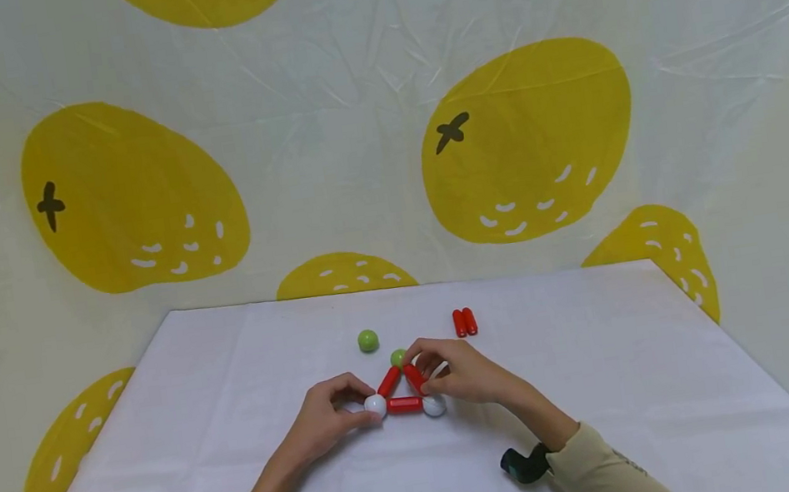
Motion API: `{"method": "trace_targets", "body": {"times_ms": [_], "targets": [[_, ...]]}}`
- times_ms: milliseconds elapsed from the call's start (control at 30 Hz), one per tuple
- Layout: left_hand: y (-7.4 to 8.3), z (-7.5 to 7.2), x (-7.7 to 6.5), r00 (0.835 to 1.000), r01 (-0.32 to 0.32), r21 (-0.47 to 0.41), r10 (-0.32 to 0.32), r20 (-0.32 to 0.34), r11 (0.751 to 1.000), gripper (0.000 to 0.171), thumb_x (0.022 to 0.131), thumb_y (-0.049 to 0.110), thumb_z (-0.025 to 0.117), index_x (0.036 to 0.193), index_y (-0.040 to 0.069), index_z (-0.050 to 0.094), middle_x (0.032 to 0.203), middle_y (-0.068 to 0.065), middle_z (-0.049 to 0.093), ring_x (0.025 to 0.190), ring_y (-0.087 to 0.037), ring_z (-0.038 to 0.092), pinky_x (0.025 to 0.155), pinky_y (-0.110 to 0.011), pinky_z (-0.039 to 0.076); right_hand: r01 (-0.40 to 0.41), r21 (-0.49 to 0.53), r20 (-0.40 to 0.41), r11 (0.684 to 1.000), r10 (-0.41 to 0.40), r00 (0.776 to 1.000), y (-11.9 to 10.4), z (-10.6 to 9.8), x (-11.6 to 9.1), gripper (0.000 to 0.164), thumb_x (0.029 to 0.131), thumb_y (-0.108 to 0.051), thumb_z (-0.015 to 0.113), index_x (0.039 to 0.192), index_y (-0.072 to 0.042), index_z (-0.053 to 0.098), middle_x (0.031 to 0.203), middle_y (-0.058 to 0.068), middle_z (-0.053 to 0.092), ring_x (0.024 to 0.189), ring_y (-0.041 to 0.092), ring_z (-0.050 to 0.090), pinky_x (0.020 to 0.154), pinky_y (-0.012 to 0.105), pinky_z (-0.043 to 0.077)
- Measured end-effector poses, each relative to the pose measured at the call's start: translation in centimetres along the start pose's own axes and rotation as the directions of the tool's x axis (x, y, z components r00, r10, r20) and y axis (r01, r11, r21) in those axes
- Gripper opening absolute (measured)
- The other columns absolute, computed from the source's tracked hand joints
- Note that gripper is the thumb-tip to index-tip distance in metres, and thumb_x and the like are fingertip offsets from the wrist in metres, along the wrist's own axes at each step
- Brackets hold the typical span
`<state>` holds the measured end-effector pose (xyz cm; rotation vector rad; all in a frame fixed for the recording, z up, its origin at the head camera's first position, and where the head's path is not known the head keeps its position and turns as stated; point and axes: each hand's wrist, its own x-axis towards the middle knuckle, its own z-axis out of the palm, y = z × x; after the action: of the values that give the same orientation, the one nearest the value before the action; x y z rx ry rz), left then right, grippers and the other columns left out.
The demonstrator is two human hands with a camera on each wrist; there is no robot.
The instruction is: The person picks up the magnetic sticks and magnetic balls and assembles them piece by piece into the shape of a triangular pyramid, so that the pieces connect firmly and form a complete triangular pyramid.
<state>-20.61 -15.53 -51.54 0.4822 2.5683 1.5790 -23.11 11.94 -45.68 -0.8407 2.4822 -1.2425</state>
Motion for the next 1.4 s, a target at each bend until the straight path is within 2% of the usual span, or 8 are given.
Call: {"method": "trace_targets", "body": {"times_ms": [333,533,767,967,1100,1400], "targets": [[0.2,0.0,0.0,1.000,0.010,-0.001,-0.010,-0.002,1.000,0.028,0.081,0.030,0.089,0.104,0.029,0.074,0.103,0.010,0.075,0.100,-0.011,0.067,0.094,-0.025,0.051,-0.008,-0.005,-0.006,1.000,0.008,1.000,0.3,-0.1,0.0,0.035,0.094,-0.010,0.073,0.127,-0.019,0.066,0.109,0.003,0.072,0.100,0.018,0.067,0.088,0.035,0.059],[0.1,0.1,0.1,1.000,-0.007,0.002,0.007,-0.005,1.000,0.028,0.081,0.028,0.089,0.104,0.024,0.074,0.104,0.007,0.075,0.098,-0.011,0.067,0.092,-0.024,0.052,-0.015,0.007,-0.002,1.000,0.015,1.000,0.3,-0.1,0.1,0.035,0.095,-0.012,0.073,0.129,-0.016,0.065,0.109,0.003,0.072,0.101,0.017,0.067,0.087,0.032,0.059],[-0.1,0.2,0.1,1.000,0.008,0.003,-0.008,-0.012,1.000,0.027,0.081,0.029,0.089,0.104,0.026,0.074,0.103,0.008,0.075,0.099,-0.011,0.067,0.092,-0.025,0.051,-0.029,0.022,-0.017,0.999,0.029,0.999,0.3,-0.7,0.0,0.034,0.095,-0.013,0.072,0.128,-0.017,0.065,0.108,0.002,0.072,0.100,0.017,0.066,0.085,0.029,0.058],[0.0,0.1,0.1,1.000,0.008,0.009,-0.008,-0.011,1.000,0.027,0.081,0.030,0.089,0.104,0.028,0.074,0.103,0.009,0.074,0.099,-0.012,0.067,0.091,-0.025,0.051,-0.025,0.024,-0.044,0.999,0.026,0.999,0.5,-1.9,-0.2,0.030,0.096,-0.013,0.070,0.126,-0.010,0.066,0.107,0.007,0.073,0.098,0.018,0.067,0.082,0.027,0.058],[0.0,0.1,0.0,1.000,0.004,0.010,-0.004,-0.012,1.000,0.027,0.082,0.030,0.088,0.104,0.028,0.074,0.103,0.010,0.074,0.099,-0.013,0.066,0.090,-0.025,0.051,-0.044,0.007,-0.073,0.999,0.044,0.996,0.8,-3.2,-0.2,0.028,0.096,-0.015,0.071,0.124,-0.010,0.067,0.103,0.004,0.072,0.096,0.018,0.067,0.080,0.027,0.058],[-0.2,0.2,0.0,1.000,-0.006,0.009,0.006,-0.011,1.000,0.027,0.082,0.029,0.088,0.104,0.029,0.074,0.103,0.010,0.074,0.099,-0.013,0.067,0.090,-0.025,0.052,-0.099,-0.023,-0.126,0.995,0.096,0.987,2.8,-6.6,0.3,0.029,0.097,-0.010,0.069,0.124,-0.002,0.065,0.102,0.010,0.072,0.088,0.020,0.066,0.078,0.029,0.059]]}}
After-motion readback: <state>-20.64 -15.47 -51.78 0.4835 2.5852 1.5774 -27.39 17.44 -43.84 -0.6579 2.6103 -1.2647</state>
